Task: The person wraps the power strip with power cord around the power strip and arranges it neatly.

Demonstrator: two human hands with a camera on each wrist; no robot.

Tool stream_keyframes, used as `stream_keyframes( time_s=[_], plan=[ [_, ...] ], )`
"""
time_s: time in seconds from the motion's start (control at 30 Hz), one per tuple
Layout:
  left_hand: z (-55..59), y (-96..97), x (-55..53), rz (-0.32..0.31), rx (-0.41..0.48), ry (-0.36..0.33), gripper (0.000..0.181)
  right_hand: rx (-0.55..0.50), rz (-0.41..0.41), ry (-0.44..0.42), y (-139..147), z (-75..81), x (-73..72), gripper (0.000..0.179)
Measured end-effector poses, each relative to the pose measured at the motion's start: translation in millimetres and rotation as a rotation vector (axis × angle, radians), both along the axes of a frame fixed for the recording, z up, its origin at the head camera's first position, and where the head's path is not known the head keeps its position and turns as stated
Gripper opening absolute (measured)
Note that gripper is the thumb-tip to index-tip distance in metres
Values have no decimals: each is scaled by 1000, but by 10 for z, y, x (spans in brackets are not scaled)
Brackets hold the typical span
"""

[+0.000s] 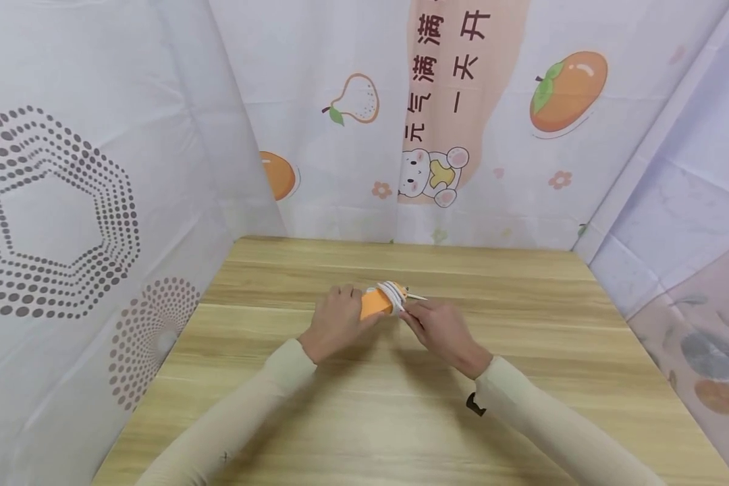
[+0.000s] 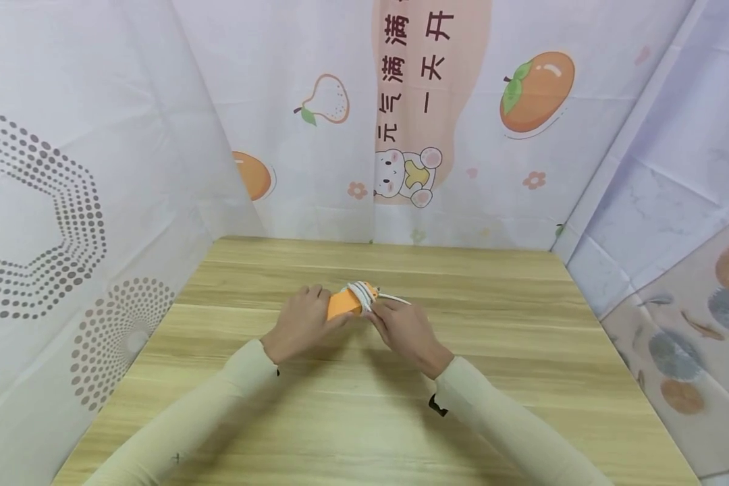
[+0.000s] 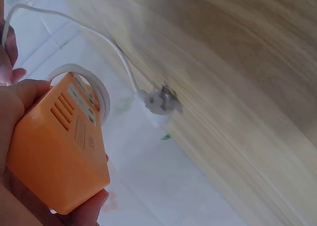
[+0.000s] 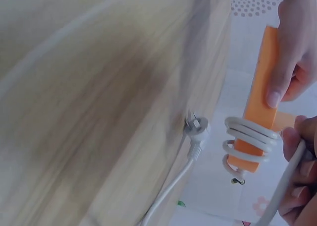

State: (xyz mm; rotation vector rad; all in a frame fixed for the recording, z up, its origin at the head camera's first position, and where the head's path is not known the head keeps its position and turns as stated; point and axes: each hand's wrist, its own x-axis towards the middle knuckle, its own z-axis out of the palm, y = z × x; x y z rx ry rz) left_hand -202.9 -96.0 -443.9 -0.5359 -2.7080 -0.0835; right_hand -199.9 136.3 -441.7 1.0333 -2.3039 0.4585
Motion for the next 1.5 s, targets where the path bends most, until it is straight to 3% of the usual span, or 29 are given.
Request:
stream_keyframes(
  time_s=[0.1,0.3,0.4,0.5,0.7,0.83,1.1,1.3,1.5],
  plan=[
    [-25,-24,-32,-35,-24,19,63,7,46,7,-27,-9,9,8],
    [-105,-34,-58,-136,-167,74,68,-10,116,-11,-43,9,31,8],
    [-133,-18,-53,-165,-162,106,67,-27,134,-23,-46,20,41,8],
    [-115,4,-41,-170,-96,86,66,-27,154,-11,-47,25,56,11],
    [62,4,-35,-56,85,-43,63,-63,121,-44,3,1,55,10],
    [162,-17,-37,-33,193,-120,58,-122,74,-83,51,-11,40,6],
    [166,-33,-13,-6,321,-196,57,-159,47,-122,76,-63,23,6],
    [153,-62,-25,-30,469,-240,54,-166,51,-139,59,-95,19,10],
    [166,-83,-33,-78,651,-363,51,-158,59,-191,42,-112,14,10]
  ],
)
